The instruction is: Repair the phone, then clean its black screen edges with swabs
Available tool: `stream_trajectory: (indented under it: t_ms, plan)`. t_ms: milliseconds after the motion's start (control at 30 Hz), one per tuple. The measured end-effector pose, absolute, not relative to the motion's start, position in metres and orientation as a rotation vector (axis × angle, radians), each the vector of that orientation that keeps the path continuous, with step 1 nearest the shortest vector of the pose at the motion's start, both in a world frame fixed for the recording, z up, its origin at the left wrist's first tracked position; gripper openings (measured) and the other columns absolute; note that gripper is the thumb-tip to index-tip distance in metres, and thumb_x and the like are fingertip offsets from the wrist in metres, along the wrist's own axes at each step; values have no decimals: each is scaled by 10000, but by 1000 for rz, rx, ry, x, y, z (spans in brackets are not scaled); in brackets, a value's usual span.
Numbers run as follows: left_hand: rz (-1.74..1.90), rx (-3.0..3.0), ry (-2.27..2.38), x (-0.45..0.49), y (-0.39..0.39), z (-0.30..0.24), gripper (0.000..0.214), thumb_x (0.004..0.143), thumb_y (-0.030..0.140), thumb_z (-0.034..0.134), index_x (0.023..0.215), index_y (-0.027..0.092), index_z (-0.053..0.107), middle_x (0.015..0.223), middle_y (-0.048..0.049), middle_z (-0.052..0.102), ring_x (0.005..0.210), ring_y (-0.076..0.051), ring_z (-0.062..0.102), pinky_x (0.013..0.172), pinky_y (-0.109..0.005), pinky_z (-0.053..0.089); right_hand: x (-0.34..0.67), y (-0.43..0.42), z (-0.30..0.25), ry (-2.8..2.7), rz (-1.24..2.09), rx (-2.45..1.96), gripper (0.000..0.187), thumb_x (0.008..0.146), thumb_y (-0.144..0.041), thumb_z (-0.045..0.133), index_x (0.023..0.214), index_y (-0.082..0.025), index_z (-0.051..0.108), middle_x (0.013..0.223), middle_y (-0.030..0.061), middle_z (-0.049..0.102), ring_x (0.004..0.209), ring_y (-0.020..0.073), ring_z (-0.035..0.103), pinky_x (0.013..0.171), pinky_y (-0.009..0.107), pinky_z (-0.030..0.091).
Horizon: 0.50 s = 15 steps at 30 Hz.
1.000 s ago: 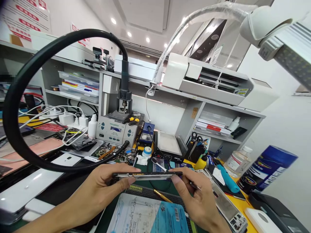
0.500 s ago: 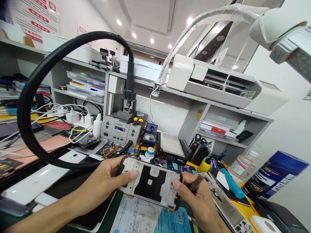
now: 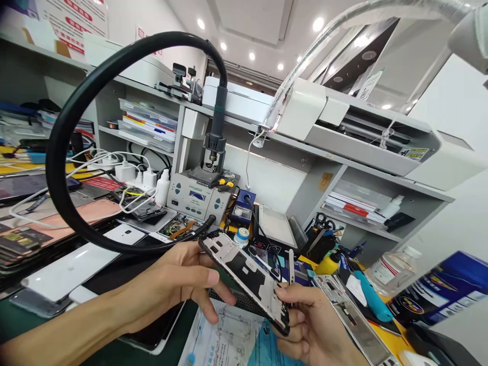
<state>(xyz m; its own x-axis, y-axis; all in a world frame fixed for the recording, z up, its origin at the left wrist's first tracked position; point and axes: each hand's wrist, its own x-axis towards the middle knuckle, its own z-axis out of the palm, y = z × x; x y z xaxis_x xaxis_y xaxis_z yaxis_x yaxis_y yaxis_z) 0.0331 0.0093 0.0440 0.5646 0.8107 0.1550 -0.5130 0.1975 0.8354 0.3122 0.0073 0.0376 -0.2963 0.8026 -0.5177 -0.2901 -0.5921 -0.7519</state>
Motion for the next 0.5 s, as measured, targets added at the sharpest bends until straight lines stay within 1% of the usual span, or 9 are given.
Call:
stream_trajectory:
  t_ms: [100, 267, 500]
  plan:
    - [947, 1026, 372, 35, 8, 43, 290, 825, 165, 735, 1093, 106, 641, 1014, -146, 724, 871, -282, 750, 619, -329, 640, 314, 8, 36, -671, 2012, -1166, 496, 620, -271, 889, 632, -219, 397, 452, -147, 250, 378, 10, 146, 331, 141, 168]
    - [971, 1074, 357, 38, 8, 41, 267, 836, 202, 754, 1064, 122, 641, 978, -129, 740, 830, -244, 750, 601, -302, 641, 313, 8, 35, -639, 2053, -1126, 390, 649, -238, 874, 671, -198, 486, 455, -144, 275, 378, 9, 160, 334, 135, 181]
    - [983, 1066, 372, 39, 8, 39, 274, 837, 217, 761, 1051, 132, 613, 934, -118, 745, 821, -252, 759, 596, -309, 648, 312, 8, 35, -618, 2080, -1104, 359, 649, -234, 892, 684, -183, 538, 442, -137, 310, 370, 5, 178, 332, 128, 188]
